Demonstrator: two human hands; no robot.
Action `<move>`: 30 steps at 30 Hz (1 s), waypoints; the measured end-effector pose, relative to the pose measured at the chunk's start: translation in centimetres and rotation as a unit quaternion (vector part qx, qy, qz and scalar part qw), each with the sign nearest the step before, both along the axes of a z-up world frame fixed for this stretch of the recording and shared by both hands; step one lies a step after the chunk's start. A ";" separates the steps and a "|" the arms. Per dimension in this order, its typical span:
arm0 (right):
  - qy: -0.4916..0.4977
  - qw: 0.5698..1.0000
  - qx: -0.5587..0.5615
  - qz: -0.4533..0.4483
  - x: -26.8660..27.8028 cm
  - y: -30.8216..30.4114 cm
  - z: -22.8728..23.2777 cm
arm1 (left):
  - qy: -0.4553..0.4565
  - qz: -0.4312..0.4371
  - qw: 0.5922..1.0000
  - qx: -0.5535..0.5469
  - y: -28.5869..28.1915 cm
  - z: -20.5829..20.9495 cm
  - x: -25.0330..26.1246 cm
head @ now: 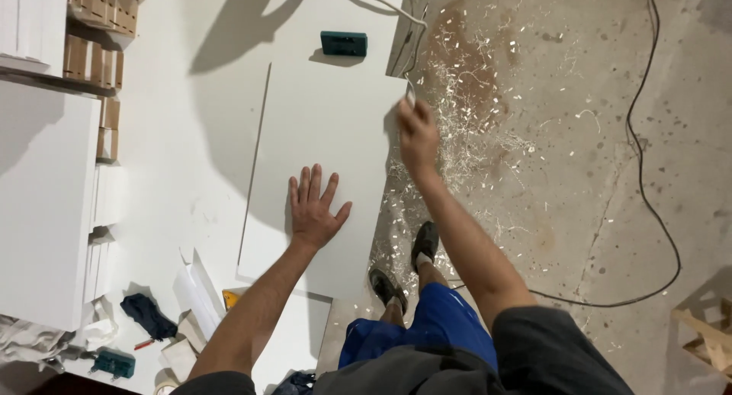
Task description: Applying edge banding to a wooden board using an iron, trimmer, and sandpaper
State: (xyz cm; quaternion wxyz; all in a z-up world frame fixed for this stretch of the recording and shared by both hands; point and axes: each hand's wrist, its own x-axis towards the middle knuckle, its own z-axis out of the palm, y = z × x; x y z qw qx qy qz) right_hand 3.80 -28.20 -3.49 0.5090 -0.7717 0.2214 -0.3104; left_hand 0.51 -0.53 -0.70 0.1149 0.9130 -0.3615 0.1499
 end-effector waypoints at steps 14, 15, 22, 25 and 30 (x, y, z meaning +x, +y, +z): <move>-0.096 0.965 -0.156 0.187 -17.8 11.8 4.0 | 0.011 0.016 1.000 -0.003 0.3 -0.2 -0.3; -0.096 0.964 -0.157 0.190 -14.5 9.7 5.3 | 0.011 0.020 1.000 -0.004 0.2 -0.1 -0.2; -0.011 0.979 0.139 0.150 3.6 -3.9 4.1 | 0.037 -0.007 0.999 0.001 0.4 0.8 -0.4; 0.017 0.985 0.092 0.142 -1.2 1.1 8.7 | 0.048 -0.006 0.999 0.008 0.9 0.8 -0.8; 0.237 0.920 -0.230 0.212 -23.0 16.6 3.4 | 0.075 -0.003 0.997 0.004 0.9 1.4 -1.0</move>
